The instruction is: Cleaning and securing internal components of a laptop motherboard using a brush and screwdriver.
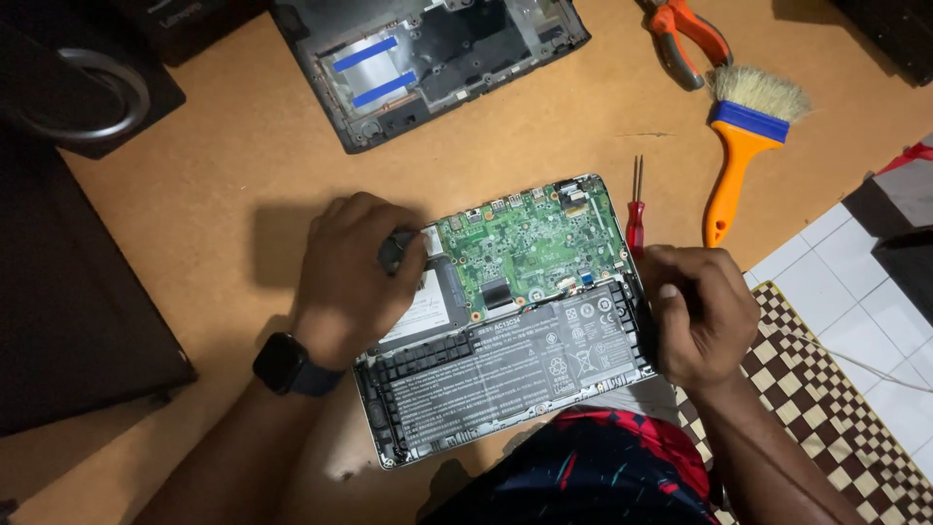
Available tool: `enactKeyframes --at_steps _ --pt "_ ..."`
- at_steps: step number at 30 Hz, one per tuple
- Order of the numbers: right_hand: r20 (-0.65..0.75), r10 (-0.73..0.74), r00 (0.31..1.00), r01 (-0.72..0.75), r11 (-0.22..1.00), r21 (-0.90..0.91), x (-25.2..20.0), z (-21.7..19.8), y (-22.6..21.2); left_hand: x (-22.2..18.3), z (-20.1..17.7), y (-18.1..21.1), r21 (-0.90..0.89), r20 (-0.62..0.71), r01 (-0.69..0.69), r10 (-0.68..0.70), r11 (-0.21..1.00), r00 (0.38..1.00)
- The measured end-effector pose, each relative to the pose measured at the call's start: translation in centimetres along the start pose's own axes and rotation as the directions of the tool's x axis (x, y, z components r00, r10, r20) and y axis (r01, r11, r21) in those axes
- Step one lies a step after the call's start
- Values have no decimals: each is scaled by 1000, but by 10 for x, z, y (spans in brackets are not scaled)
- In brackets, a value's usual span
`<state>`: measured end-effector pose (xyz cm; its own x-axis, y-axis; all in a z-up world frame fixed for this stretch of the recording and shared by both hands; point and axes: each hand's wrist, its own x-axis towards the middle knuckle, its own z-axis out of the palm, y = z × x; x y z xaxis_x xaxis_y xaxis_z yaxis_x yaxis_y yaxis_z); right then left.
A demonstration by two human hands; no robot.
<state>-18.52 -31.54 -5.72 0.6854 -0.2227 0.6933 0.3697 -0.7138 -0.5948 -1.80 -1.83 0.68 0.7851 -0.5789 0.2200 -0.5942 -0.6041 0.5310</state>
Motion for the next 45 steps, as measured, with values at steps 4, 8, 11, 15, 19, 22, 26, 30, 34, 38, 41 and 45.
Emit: enactKeyframes --at_steps 4,8,11,15,19,22,26,30,34,38,41,45 --pt "24 30 999 -28 997 -75 3 1 -5 1 0 2 -8 -1 -1 1 1000 1000" --pt "82 32 996 -25 995 -94 10 2 -10 1 -3 6 -17 0 0 0 1000 1000" --pt "128 28 991 -10 991 -136 12 0 -10 0 2 -1 -8 -20 -21 21 1000 1000" --pt "152 58 987 -34 987 -159 9 -2 -5 0 4 -3 -1 -39 -41 41 999 998" --pt "171 93 981 -62 982 -178 8 -3 -12 -2 4 -5 -21 -43 -69 68 997 997" --pt "177 122 977 -88 977 -193 9 -3 -17 0 5 -7 -20 -44 -84 83 996 996" --pt "177 133 975 -96 975 -201 8 -3 -16 -1 4 -5 -14 -45 -84 84 996 995" --pt "175 127 976 -90 975 -204 8 -2 -17 -1 4 -5 -5 -51 -88 88 996 995" --pt "168 120 979 -83 974 -211 9 -2 -18 -1 5 -5 -2 -42 -70 70 998 997" --pt "168 120 978 -81 972 -221 8 -2 -18 0 3 -5 -10 -33 -74 73 997 997" --pt "160 124 979 -90 974 -207 8 -2 -17 0 6 -8 3 -18 -62 62 998 998" --pt "162 106 981 -71 976 -208 7 -2 -17 -1 7 -8 -9 -35 -65 65 998 997"
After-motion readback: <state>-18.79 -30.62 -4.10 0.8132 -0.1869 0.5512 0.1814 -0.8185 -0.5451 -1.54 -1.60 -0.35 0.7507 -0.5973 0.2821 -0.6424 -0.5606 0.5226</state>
